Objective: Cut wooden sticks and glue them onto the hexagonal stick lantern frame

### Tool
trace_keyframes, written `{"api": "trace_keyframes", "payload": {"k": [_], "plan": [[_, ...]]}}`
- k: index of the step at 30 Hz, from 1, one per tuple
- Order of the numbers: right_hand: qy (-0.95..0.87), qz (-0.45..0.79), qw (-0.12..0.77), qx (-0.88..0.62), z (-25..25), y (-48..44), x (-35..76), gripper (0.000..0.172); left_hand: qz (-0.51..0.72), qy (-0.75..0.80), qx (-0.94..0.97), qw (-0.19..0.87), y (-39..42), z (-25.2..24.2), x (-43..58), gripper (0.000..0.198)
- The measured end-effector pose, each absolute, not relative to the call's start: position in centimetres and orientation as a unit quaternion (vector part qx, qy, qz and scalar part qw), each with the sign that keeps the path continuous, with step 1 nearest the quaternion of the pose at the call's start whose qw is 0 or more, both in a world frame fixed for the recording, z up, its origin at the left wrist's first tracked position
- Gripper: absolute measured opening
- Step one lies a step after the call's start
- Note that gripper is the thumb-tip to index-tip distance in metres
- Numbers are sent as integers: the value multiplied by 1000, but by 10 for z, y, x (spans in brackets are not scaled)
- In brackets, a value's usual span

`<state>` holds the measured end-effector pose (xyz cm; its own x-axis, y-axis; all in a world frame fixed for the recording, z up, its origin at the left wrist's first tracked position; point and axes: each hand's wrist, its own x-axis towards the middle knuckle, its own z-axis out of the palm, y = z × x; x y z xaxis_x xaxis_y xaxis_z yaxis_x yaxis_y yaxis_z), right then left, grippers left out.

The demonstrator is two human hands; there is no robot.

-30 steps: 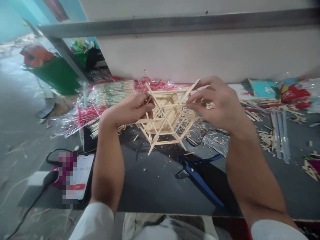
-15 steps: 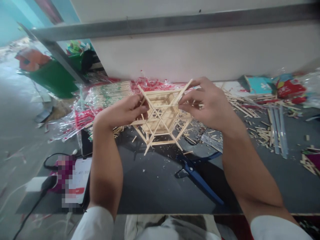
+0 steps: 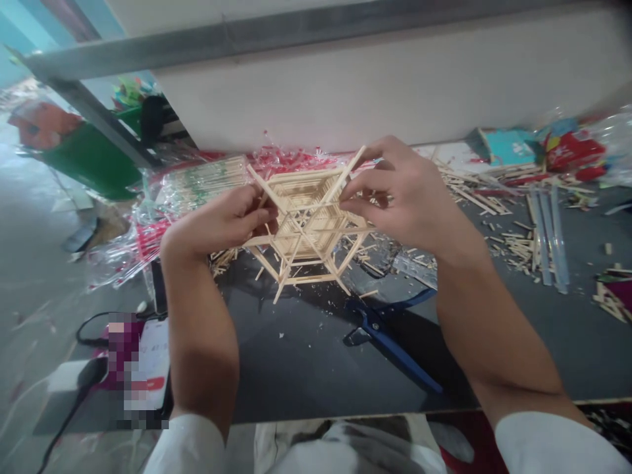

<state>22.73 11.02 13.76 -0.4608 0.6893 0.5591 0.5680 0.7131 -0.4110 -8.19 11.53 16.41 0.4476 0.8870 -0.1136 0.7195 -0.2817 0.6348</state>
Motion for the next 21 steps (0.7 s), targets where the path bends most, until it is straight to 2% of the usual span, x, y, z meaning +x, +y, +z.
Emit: {"api": "trace_keyframes", "payload": {"k": [7,21], "plan": [[-846,86,347,-395,137,108,226,12,111,518,787,315,115,167,-82,20],[-854,67,414,-308,129,123,234,8,123,494,804,307,113,171,-74,17]]}}
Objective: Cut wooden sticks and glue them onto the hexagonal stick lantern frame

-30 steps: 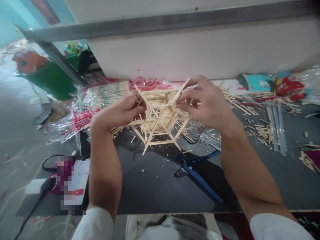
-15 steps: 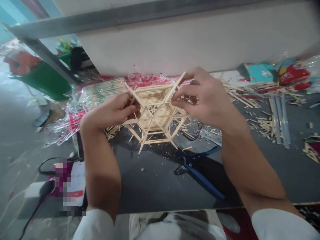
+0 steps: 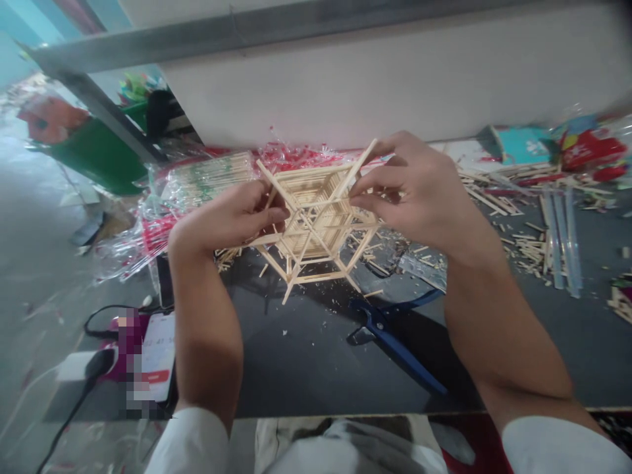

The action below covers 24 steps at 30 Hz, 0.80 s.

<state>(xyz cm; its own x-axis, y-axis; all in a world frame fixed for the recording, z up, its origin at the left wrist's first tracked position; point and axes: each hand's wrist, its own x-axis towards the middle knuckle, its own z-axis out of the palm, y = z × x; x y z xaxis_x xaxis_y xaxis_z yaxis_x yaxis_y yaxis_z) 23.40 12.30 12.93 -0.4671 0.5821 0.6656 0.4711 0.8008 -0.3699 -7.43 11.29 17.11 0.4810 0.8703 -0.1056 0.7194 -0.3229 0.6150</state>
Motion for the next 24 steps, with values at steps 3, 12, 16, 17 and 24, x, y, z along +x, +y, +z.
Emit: {"api": "trace_keyframes", "payload": {"k": [3,12,16,17,24], "plan": [[-853,66,410,-317,129,125,236,7,128,494,807,298,114,170,-74,15],[-846,77,428,-307,130,126,235,5,134,501,798,307,113,169,-75,17],[-846,85,409,-332,131,125,235,9,131,503,798,305,113,169,-75,16],[-845,89,406,-336,131,125,235,10,132,502,798,307,114,168,-75,17],[-842,93,413,-334,129,126,235,6,137,498,798,309,114,169,-74,13]]}}
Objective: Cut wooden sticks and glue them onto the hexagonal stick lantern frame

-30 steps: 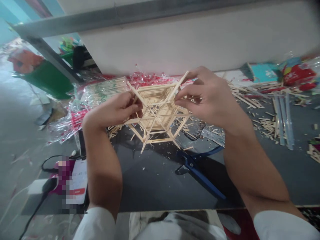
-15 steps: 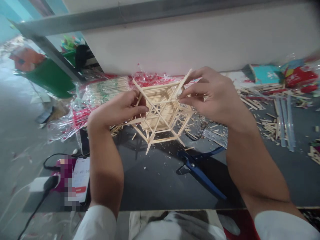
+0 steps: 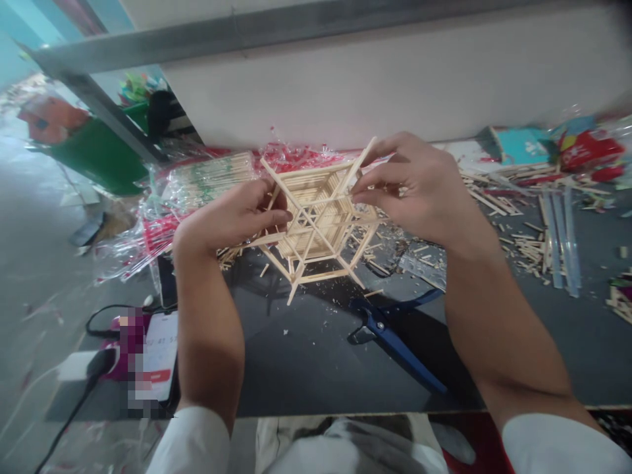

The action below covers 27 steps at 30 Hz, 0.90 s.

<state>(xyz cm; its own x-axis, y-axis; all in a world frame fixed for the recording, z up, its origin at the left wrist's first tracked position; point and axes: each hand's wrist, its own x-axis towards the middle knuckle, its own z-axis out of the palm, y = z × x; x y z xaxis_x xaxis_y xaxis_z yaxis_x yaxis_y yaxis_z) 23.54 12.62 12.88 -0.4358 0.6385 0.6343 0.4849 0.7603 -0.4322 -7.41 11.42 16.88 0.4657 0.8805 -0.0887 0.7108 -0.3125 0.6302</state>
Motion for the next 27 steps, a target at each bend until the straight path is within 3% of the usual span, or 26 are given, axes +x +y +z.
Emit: {"api": "trace_keyframes", "payload": {"k": [6,27], "plan": [[-841,66,409,-348,131,123,232,13,135,502,799,304,115,169,-75,15],[-836,71,404,-364,130,123,230,13,137,501,800,300,114,170,-76,18]]}}
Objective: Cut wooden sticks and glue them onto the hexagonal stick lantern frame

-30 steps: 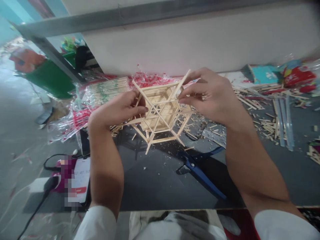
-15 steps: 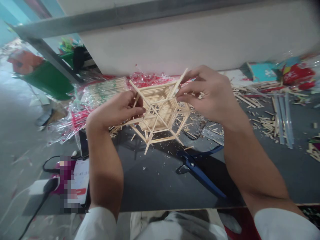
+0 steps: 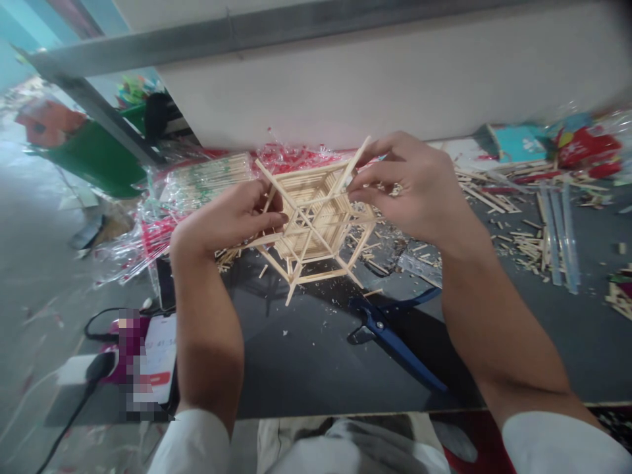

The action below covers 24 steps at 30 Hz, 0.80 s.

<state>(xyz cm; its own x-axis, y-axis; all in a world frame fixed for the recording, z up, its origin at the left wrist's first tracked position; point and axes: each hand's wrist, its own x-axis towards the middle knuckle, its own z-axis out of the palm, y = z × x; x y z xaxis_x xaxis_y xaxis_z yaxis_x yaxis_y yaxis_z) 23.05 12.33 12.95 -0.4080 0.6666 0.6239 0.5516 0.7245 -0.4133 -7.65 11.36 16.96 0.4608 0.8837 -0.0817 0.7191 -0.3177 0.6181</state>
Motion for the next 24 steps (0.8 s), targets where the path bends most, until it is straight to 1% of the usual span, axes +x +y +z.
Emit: {"api": "trace_keyframes", "payload": {"k": [12,20,24], "plan": [[-833,58,417,-359,125,123,226,5,142,504,791,317,115,167,-79,18],[-828,63,422,-364,125,120,223,7,135,502,796,309,115,168,-78,18],[-830,74,417,-363,126,120,222,4,138,500,799,304,116,168,-78,17]]}}
